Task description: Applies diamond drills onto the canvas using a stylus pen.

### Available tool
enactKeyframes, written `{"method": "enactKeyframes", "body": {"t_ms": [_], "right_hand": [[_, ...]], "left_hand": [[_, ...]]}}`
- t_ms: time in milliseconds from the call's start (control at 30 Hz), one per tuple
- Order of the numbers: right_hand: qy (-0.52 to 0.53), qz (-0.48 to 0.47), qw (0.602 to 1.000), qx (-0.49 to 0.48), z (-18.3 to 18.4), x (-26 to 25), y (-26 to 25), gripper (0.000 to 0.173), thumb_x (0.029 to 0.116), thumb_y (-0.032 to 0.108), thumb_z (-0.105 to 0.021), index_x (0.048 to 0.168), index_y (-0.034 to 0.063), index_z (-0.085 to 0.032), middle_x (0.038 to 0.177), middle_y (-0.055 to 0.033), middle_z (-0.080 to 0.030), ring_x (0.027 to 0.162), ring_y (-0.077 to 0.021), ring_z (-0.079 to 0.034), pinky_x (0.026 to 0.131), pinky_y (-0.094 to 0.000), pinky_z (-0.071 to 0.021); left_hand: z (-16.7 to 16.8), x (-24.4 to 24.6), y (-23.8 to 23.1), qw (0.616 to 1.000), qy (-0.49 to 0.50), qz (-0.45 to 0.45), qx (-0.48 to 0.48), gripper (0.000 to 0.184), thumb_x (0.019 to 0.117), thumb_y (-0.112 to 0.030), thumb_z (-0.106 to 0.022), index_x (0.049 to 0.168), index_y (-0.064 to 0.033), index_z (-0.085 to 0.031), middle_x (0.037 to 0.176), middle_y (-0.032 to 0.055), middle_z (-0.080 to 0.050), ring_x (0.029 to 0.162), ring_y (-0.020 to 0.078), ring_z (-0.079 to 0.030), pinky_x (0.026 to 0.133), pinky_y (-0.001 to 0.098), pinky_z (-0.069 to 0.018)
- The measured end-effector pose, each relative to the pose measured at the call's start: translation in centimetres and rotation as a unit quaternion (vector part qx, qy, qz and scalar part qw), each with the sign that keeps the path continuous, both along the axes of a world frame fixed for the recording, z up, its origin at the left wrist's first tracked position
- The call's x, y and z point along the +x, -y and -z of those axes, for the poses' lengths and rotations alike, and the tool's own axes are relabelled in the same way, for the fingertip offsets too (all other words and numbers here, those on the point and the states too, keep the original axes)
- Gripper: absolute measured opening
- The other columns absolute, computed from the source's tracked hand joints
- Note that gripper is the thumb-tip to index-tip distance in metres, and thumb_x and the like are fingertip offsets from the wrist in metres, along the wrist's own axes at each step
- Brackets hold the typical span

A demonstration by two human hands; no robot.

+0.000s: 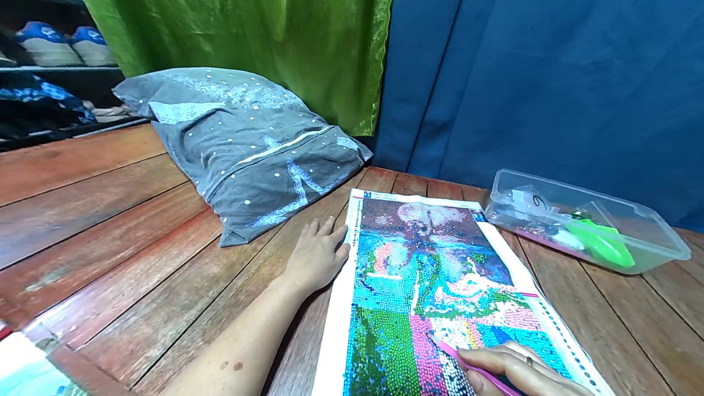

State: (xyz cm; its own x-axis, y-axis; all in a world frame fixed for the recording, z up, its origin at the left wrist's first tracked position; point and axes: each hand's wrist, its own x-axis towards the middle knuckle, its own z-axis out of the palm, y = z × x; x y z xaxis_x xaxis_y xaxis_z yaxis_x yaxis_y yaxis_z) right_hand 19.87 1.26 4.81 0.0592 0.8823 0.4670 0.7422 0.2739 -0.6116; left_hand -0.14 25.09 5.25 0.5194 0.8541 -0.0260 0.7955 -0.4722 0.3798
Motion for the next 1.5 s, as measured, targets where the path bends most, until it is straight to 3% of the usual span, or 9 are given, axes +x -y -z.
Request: {"method": "enactKeyframes", "body": {"t_ms": [933,1500], "right_hand": [[0.021,-0.001,1.0,0.018,0.13,-0.13,0.16,0.015,0.0917,0.005,-0.066,0.098,-0.0045,-0.076,0.087,-0.0174,-0.075,0.084,-0.0214,-0.068,0.086,-0.0305,-0.0479],[0.02,0.003,0.999,0.032,0.31,-0.12,0.05,0.018,0.0957,0.009,-0.064,0.098,-0.0056,-0.075,0.086,-0.0175,-0.074,0.083,-0.0201,-0.067,0.086,-0.0297,-0.0471]], "left_hand": [[0.08,-0.13,-0.1,1.0,0.002,0.007,0.003,0.049,0.1108,-0.033,-0.042,0.155,-0.0122,-0.046,0.165,0.0178,-0.032,0.154,0.0421,-0.023,0.125,0.056,-0.0158],[0.12,-0.14,-0.15,1.0,0.0,0.009,0.004,0.05,0.1108,-0.033,-0.041,0.156,-0.0123,-0.045,0.166,0.0176,-0.032,0.155,0.0419,-0.022,0.125,0.056,-0.0146]]}}
